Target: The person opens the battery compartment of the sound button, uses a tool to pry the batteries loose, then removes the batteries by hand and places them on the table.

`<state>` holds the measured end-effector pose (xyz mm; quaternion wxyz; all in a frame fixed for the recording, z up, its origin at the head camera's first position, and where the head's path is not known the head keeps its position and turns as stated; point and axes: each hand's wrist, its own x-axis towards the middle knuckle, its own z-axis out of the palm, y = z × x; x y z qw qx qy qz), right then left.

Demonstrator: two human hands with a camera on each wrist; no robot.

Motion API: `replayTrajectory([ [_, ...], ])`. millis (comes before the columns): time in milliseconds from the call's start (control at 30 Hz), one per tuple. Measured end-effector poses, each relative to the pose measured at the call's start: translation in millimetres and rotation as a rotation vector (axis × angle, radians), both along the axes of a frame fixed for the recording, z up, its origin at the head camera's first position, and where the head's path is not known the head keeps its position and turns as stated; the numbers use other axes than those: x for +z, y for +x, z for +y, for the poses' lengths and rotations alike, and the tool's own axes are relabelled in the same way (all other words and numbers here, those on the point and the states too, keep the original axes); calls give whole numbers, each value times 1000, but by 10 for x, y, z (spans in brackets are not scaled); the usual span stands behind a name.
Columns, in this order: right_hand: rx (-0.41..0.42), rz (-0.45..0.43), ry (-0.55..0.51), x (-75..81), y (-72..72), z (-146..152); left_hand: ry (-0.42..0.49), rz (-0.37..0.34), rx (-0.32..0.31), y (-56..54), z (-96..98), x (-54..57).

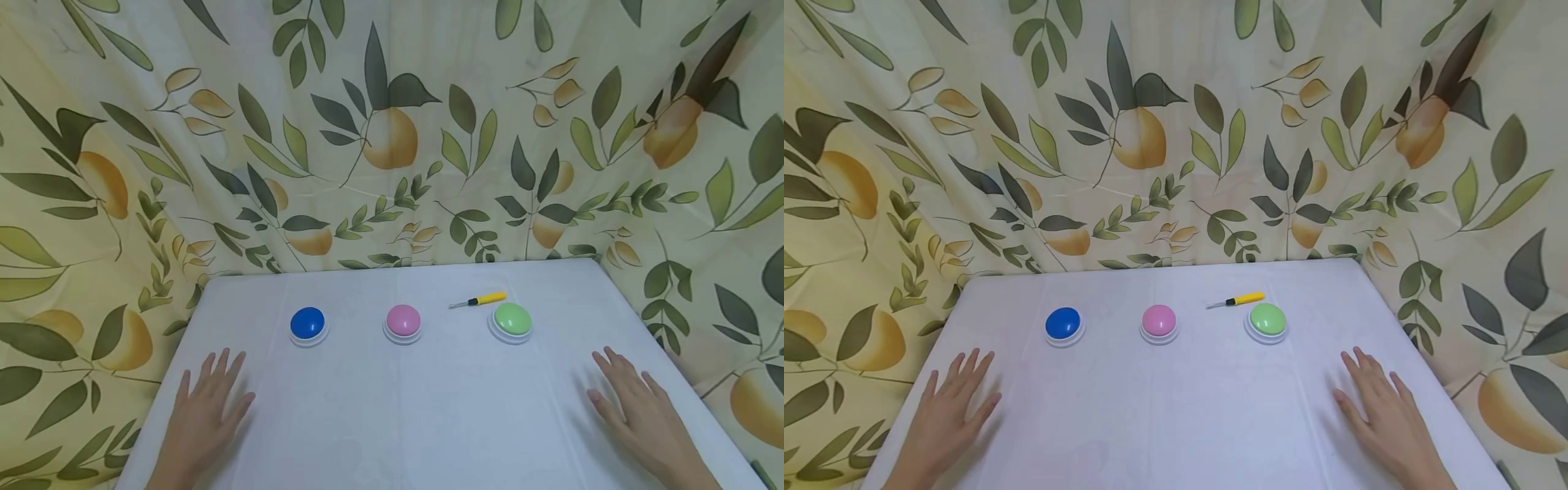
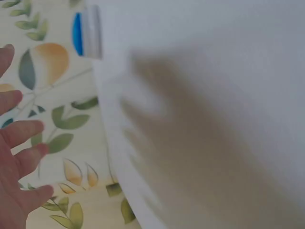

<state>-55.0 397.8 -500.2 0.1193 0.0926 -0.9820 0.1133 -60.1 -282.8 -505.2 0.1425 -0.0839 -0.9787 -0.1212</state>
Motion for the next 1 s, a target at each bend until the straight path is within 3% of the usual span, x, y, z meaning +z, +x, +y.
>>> replayTrajectory([
  [133, 54, 157, -81, -25, -30, -64, 62, 6, 34, 8, 171, 57],
  [267, 71, 259, -171, -43, -69, -142, 131, -25, 71, 18, 367, 75],
  [567, 11, 273, -456, -84, -71, -344, 400, -236, 144, 5, 869, 117],
  [667, 6, 239, -525, -87, -98, -409, 497, -225, 111, -29, 1041, 77],
  [867, -20, 86, -630, -85, -168, -522, 651, -139, -35, -137, 1353, -45],
  [1000, 45, 38, -670, -75, -275, -564, 738, -182, -103, -226, 1550, -95],
])
